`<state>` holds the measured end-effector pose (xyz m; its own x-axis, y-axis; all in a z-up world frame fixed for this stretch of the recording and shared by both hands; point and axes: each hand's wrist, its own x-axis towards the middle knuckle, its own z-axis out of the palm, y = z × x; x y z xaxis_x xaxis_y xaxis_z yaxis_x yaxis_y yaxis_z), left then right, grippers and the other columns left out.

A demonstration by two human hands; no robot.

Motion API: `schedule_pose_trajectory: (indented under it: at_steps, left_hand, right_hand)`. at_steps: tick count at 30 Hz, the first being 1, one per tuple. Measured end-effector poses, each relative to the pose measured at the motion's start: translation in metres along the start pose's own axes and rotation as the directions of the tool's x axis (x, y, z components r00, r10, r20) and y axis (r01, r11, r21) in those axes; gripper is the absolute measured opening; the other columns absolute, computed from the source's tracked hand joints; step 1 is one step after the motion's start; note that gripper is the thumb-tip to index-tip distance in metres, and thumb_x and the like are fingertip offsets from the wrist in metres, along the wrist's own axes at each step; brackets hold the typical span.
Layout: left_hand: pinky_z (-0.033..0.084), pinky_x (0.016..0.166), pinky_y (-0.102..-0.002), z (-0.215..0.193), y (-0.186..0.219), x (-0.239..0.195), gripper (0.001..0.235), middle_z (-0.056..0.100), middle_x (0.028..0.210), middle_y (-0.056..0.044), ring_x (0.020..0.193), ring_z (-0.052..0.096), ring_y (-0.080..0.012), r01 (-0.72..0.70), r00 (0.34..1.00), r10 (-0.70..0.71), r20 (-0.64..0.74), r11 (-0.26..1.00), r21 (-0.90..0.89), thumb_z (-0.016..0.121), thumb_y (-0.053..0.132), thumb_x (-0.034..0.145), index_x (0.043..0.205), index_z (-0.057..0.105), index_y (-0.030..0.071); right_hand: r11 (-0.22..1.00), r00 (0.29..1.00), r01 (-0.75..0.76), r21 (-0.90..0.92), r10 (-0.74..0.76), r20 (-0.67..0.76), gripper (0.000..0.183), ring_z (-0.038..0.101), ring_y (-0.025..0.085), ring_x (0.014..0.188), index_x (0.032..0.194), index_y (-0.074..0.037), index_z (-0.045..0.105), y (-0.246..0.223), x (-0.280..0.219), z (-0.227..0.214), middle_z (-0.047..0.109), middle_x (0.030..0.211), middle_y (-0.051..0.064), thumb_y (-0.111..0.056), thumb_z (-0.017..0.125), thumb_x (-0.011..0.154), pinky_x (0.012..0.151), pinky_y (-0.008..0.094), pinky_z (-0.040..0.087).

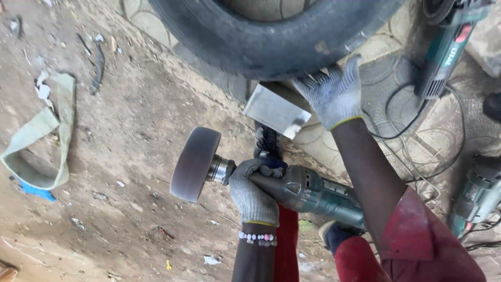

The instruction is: Polishing the surfaces and edges of a small metal box using a handheld power polisher

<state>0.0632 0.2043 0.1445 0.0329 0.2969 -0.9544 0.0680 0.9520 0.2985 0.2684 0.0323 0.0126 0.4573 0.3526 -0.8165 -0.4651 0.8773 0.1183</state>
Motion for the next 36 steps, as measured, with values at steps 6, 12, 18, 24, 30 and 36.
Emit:
schedule_pose_trajectory:
  at_steps: [6, 12, 18, 24, 30, 36]
  left_hand:
    - [0.056, 0.061, -0.054, 0.122, 0.068, -0.072, 0.023, 0.055, 0.058, -0.013, 0.051, 0.058, -0.0337, -0.128, 0.960, 0.147, -0.238, 0.987, 0.094, 0.068, -0.005, 0.094, 0.088, 0.053, 0.011]
    - [0.056, 0.058, -0.055, 0.133, 0.077, -0.056, 0.035, 0.056, 0.060, -0.015, 0.053, 0.058, -0.0347, -0.216, 0.932, 0.218, -0.289, 0.976, 0.041, 0.069, -0.013, 0.088, 0.108, 0.059, 0.014]
    - [0.062, 0.068, -0.052, 0.117, 0.067, -0.042, 0.016, 0.067, 0.061, -0.011, 0.057, 0.065, -0.0330, -0.085, 0.963, 0.095, -0.253, 0.995, 0.050, 0.075, 0.000, 0.090, 0.081, 0.068, 0.010]
    - [0.056, 0.060, -0.039, 0.098, 0.040, -0.029, 0.032, 0.063, 0.063, -0.002, 0.056, 0.062, -0.0215, -0.139, 0.948, 0.164, -0.272, 0.984, 0.109, 0.071, -0.007, 0.097, 0.079, 0.062, 0.017]
    - [0.060, 0.053, -0.040, 0.081, -0.008, -0.002, 0.018, 0.062, 0.062, -0.005, 0.052, 0.061, -0.0221, -0.092, 0.978, 0.099, -0.186, 0.995, 0.048, 0.068, -0.009, 0.092, 0.085, 0.069, 0.007]
    - [0.068, 0.065, -0.042, 0.056, -0.051, 0.059, 0.012, 0.078, 0.074, -0.008, 0.064, 0.074, -0.0247, -0.117, 0.974, 0.163, -0.157, 0.957, 0.267, 0.082, -0.001, 0.092, 0.091, 0.077, 0.010]
  right_hand:
    - [0.990, 0.997, 0.077, 0.121, -0.074, -0.028, 0.078, 0.032, 0.063, 0.185, 0.195, -0.014, 0.034, 0.032, -0.021, 0.105, 0.029, 0.205, 0.028, -0.040, 0.051, 0.124, 0.137, 0.100, 0.033]
    - [0.997, 0.999, 0.051, 0.061, -0.050, -0.014, 0.061, 0.059, 0.068, 0.171, 0.166, 0.000, 0.070, 0.042, 0.028, 0.113, 0.066, 0.182, 0.038, -0.043, 0.040, 0.135, 0.139, 0.091, 0.048]
    - [0.230, 0.996, -0.073, -0.970, 0.064, -0.060, 0.080, 0.081, 0.017, 0.156, 0.177, -0.013, 0.069, -0.005, -0.048, 0.172, 0.082, 0.173, 0.009, -0.061, 0.055, 0.114, 0.134, 0.029, 0.063]
    - [-0.869, 0.731, -0.360, -0.339, -0.038, -0.682, 0.099, 0.103, 0.030, 0.129, 0.202, -0.057, -0.001, -0.068, -0.244, 0.095, 0.042, 0.203, -0.019, -0.061, 0.049, 0.117, 0.118, 0.049, 0.082]
    - [-0.980, 0.944, -0.183, -0.084, -0.151, -0.294, 0.075, 0.082, 0.010, 0.067, 0.178, -0.032, 0.050, -0.098, -0.298, -0.088, 0.080, 0.085, -0.007, -0.071, 0.065, 0.116, 0.065, 0.027, 0.081]
    - [-0.878, 0.856, -0.372, -0.300, -0.200, -0.476, 0.046, 0.095, 0.026, 0.114, 0.137, -0.031, 0.083, -0.095, -0.283, -0.151, 0.097, 0.118, -0.002, -0.066, 0.076, 0.108, 0.105, 0.045, 0.073]
